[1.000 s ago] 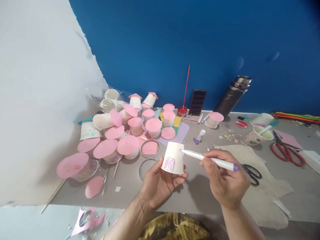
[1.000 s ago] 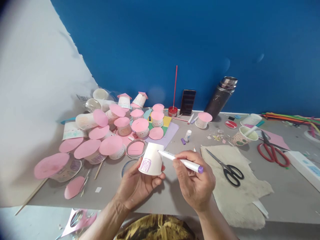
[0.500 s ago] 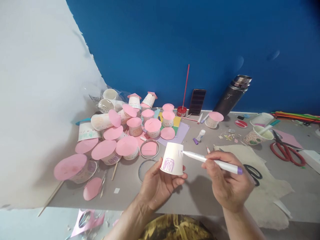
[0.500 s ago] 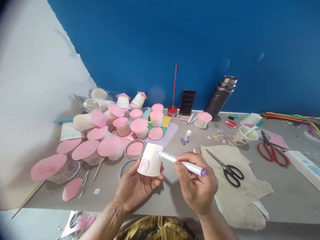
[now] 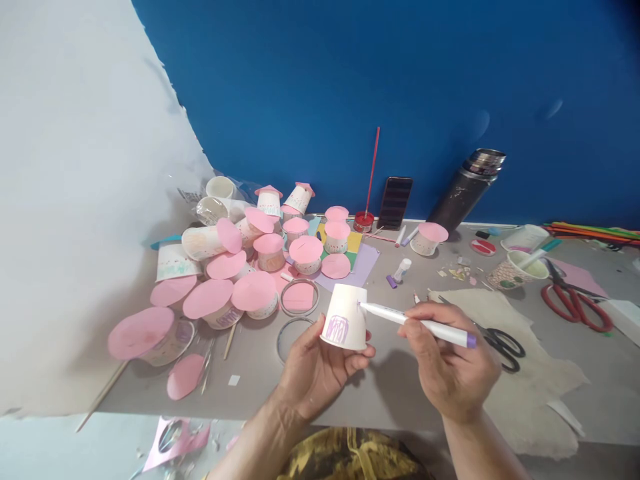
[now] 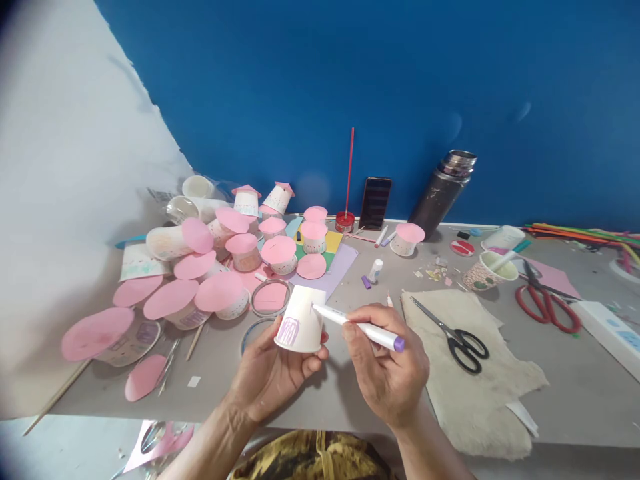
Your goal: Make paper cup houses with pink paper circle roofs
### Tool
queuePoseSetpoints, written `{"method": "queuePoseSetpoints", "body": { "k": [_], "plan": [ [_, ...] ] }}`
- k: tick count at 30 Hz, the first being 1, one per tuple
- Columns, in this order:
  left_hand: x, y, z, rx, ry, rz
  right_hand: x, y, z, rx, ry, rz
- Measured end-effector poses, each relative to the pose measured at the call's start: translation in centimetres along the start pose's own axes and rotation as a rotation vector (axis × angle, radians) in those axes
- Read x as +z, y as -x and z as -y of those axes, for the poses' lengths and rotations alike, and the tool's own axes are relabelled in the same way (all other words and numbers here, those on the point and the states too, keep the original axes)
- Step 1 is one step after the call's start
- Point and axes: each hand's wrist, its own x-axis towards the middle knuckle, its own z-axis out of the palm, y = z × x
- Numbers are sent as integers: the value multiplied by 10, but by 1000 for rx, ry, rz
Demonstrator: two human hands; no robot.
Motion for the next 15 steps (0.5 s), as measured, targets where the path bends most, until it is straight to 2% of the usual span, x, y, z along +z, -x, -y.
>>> {"method": "queuePoseSetpoints", "body": {
  "k": [7,15],
  "plan": [
    [4,1,-1,5,1,-4,-2,4,2,-21,-7,32],
    [1,0,-1,-1,9,0,2,-1,3,1,14,-41]
  ]
}}
